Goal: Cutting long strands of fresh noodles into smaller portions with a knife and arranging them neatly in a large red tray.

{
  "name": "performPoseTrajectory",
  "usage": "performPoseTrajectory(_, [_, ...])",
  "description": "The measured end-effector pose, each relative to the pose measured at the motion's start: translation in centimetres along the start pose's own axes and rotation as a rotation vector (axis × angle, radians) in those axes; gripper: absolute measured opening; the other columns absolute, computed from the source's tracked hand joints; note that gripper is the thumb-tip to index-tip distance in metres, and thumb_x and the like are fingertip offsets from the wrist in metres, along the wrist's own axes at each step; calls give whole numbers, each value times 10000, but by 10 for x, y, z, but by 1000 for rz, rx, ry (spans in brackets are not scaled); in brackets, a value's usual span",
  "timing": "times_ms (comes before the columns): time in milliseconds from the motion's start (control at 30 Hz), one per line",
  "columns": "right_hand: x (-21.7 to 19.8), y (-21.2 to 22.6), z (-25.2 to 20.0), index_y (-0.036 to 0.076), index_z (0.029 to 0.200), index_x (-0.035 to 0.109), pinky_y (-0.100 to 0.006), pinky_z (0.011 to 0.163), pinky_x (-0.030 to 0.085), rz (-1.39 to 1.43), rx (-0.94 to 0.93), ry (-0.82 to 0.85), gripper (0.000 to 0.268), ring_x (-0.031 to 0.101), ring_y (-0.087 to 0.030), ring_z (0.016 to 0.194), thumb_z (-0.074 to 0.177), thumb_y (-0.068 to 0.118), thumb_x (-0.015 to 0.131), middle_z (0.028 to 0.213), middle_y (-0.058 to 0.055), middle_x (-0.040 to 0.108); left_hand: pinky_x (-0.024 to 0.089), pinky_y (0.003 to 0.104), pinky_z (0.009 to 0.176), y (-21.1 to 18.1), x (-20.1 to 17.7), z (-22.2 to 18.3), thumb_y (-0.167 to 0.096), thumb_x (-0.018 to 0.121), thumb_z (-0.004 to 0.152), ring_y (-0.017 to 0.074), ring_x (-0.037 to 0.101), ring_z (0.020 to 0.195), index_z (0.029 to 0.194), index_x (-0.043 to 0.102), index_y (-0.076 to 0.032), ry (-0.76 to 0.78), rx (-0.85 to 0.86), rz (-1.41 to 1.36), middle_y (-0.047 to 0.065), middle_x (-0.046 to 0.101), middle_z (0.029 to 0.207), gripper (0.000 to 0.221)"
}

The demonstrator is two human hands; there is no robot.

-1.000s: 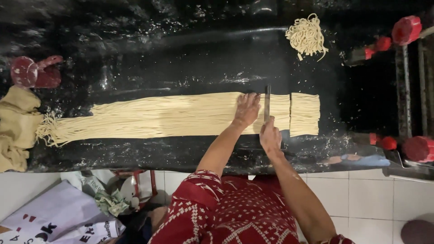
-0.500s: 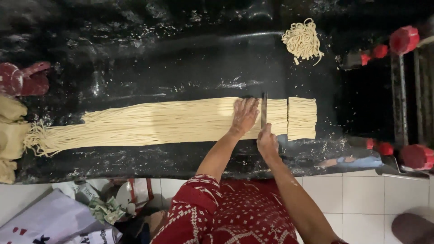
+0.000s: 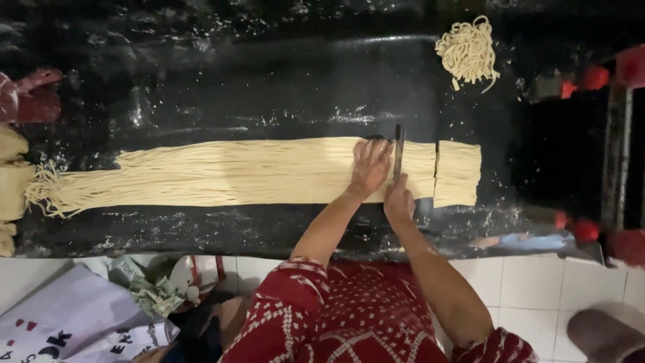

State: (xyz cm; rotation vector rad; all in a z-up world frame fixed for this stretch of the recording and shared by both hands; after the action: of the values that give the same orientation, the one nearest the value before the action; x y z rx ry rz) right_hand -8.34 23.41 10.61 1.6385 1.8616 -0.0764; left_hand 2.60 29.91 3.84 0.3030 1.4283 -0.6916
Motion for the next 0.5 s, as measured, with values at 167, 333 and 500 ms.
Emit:
performPoseTrajectory(167, [-13, 13, -1, 81, 1574, 170, -559, 1000, 521, -374, -213, -25, 561, 647, -426, 1195, 1079, 318, 290, 1195, -261, 656, 131, 556, 1258, 1, 2, 6, -382, 376, 1110, 282, 178, 1550, 1568, 387, -238, 388, -92, -88, 50, 307, 1647, 480])
performPoseTrajectory(333, [20, -49, 29, 85, 1580, 186, -565, 974, 534, -409, -179, -10, 571, 657, -436, 1172, 1068, 271, 357, 1214, -275, 644, 104, 557, 1247, 3, 14, 6, -399, 340, 1117, 251, 86, 1568, 1593, 316, -252, 526, -68, -32, 26, 220, 1674, 499])
performPoseTrajectory(500, [37, -58, 33, 23, 1598, 187, -608, 999, 491, -258, -193, -40, 578, 609, -487, 1210, 1101, 252, 373, 1250, -325, 602, 242, 552, 1229, 5, 18, -8, -409, 503, 1056, 285, 306, 1463, 1485, 478, -239, 247, -37, -9, 83, 402, 1483, 462])
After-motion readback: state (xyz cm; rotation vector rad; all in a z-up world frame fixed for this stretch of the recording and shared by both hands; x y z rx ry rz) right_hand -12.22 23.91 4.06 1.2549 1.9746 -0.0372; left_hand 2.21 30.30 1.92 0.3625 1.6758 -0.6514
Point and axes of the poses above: each hand's wrist, its own z-axis towards the middle knuckle, its own x-axis out of the palm, y = z × x, the point moved 6 cm from there along z, towards the middle knuckle
